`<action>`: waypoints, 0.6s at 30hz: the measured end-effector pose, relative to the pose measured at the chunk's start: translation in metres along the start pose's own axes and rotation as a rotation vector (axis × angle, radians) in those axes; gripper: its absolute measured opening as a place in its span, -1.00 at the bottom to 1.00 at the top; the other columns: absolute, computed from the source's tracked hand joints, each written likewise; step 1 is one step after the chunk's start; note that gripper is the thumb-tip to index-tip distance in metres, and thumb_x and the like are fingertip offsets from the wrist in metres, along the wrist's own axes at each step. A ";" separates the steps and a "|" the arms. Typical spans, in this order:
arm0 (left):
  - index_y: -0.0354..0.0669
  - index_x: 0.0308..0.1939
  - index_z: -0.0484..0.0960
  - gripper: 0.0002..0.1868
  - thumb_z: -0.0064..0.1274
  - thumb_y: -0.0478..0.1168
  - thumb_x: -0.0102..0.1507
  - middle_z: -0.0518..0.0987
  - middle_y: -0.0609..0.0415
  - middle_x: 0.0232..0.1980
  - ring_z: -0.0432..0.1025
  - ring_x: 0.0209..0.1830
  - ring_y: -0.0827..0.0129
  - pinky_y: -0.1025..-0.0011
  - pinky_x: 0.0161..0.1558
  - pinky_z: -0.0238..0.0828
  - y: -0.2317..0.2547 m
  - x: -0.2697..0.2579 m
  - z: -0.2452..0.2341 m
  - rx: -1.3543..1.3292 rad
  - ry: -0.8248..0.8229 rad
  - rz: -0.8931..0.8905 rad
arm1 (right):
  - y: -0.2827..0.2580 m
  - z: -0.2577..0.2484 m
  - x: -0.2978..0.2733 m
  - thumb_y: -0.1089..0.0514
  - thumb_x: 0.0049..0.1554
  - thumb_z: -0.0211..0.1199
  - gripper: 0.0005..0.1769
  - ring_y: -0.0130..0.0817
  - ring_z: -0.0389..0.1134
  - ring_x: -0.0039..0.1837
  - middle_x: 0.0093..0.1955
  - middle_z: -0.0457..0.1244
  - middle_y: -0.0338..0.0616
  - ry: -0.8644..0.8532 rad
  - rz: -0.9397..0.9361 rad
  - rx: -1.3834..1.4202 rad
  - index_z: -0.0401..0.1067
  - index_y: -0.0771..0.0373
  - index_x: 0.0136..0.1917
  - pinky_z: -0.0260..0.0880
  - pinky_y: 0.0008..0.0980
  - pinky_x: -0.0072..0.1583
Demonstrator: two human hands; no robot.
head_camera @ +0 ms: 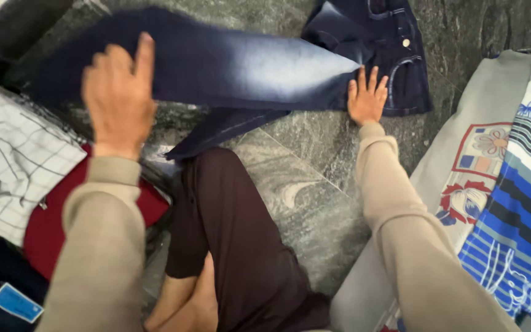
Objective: The person folds a pair of jeans and a dark green shirt by hand while sitting on the floor and then places them into a suitcase.
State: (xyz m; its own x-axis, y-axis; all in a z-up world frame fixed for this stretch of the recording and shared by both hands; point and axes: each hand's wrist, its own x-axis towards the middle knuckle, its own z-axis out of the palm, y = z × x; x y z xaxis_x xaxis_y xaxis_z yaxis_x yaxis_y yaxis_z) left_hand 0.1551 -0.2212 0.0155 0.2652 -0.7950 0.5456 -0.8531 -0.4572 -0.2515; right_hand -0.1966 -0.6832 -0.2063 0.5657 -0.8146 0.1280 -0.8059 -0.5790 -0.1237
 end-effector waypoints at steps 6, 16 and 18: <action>-0.02 0.36 0.43 -0.18 0.31 -0.29 -0.01 0.39 -0.13 0.29 0.40 0.20 -0.09 0.01 0.11 0.41 0.028 -0.065 0.061 -0.511 -0.980 -0.092 | 0.015 -0.002 0.053 -0.22 0.33 -0.14 -0.33 0.40 -0.30 0.62 0.69 -0.22 0.00 -0.170 0.155 -0.005 0.00 -0.08 0.64 -0.34 0.34 0.50; -0.43 0.52 0.12 -0.11 0.19 -0.14 0.22 0.00 -0.68 0.50 -0.03 0.47 -0.60 -0.25 0.39 -0.01 0.011 -0.123 0.168 -0.346 -0.564 -0.794 | -0.009 -0.013 -0.031 0.10 0.35 0.20 -0.60 0.10 0.18 0.52 0.47 0.24 0.11 0.354 -0.091 0.225 0.38 0.30 0.39 0.09 0.08 0.52; -0.47 0.49 0.02 0.02 0.24 0.08 0.22 -0.14 -0.80 0.42 -0.12 0.39 -0.68 -0.41 0.34 -0.21 0.024 -0.120 0.176 -0.300 -0.621 -0.827 | -0.029 -0.035 -0.041 0.10 0.37 0.23 -0.63 0.10 0.20 0.46 0.41 0.26 0.09 0.328 -0.105 0.218 0.39 0.30 0.37 0.11 0.07 0.48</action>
State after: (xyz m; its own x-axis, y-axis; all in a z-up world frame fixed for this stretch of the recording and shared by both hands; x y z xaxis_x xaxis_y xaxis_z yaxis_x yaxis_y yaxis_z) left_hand 0.1820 -0.2074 -0.1967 0.9199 -0.3865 -0.0659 -0.3579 -0.8964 0.2617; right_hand -0.2021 -0.6322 -0.1735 0.5287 -0.7176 0.4534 -0.6709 -0.6805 -0.2948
